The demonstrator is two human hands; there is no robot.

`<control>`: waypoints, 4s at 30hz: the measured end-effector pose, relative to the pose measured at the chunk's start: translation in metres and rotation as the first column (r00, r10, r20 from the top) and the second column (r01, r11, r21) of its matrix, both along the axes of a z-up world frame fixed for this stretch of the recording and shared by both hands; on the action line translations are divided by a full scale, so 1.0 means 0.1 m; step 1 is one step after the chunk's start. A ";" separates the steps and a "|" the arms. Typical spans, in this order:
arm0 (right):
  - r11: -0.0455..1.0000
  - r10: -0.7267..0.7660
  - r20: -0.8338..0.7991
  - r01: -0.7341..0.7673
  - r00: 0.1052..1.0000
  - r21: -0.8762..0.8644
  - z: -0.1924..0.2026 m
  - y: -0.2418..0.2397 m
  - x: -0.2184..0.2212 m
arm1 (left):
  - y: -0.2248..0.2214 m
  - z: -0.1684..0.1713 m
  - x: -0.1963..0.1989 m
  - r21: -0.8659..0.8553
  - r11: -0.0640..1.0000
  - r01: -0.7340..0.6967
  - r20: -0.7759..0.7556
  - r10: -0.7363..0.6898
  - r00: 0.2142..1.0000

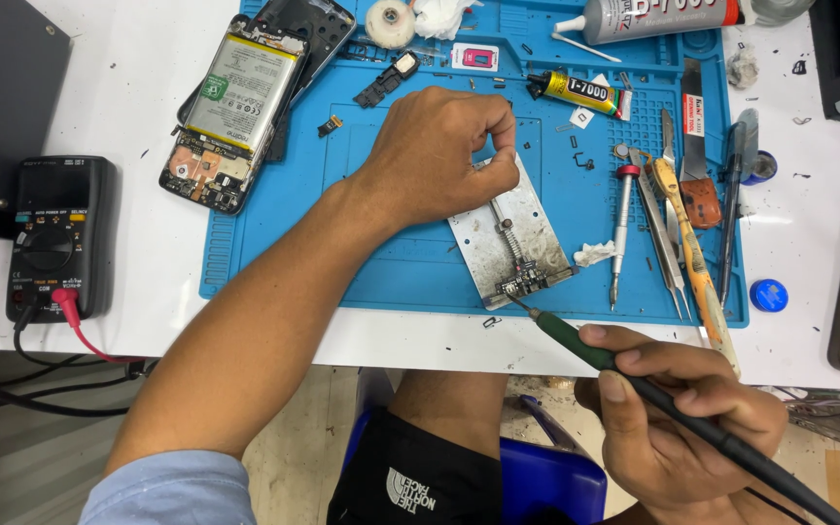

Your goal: Soldering a component onto a mobile phone circuit board at a repair station.

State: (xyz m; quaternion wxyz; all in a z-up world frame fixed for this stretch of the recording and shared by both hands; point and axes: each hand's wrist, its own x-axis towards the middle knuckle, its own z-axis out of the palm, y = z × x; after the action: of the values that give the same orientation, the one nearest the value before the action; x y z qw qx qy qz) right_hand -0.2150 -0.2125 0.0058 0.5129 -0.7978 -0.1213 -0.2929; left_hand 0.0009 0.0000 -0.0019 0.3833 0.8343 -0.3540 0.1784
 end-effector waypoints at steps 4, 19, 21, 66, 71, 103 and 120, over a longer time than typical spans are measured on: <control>1.000 -0.006 0.001 0.006 1.000 0.014 0.02 0.02 0.00 | 0.00 0.00 0.00 0.006 1.000 -0.004 -0.008 0.004 1.000; 1.000 0.021 0.011 -0.021 1.000 0.012 0.00 0.01 -0.01 | 0.00 0.00 0.00 0.010 1.000 -0.006 -0.017 0.006 1.000; 1.000 0.024 0.019 -0.024 1.000 0.004 0.01 0.01 -0.01 | 0.00 0.00 0.00 0.011 1.000 -0.011 -0.016 0.011 1.000; 0.999 0.006 0.001 -0.006 1.000 0.044 0.05 0.07 0.06 | 0.00 0.04 -0.03 -0.004 1.000 -0.001 -0.027 0.001 1.000; 0.996 0.007 0.039 -0.011 0.999 0.088 0.12 0.08 0.14 | 0.00 0.04 -0.03 0.001 1.000 0.002 -0.027 -0.002 1.000; 0.900 -0.075 -0.004 0.069 0.997 0.431 0.37 -0.30 0.69 | 0.14 0.22 0.03 0.134 0.982 -0.133 -0.251 0.163 0.954; 0.919 -0.057 0.037 0.038 0.998 0.392 0.37 -0.31 0.72 | 0.49 0.21 0.30 0.321 0.856 -0.406 -0.394 0.511 0.764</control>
State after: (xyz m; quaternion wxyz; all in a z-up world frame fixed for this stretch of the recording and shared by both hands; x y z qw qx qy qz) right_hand -0.1435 -0.2430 0.0427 0.6515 -0.6747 -0.0530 -0.3427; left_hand 0.0313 0.0492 0.0190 0.3076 0.9498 -0.0529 0.0219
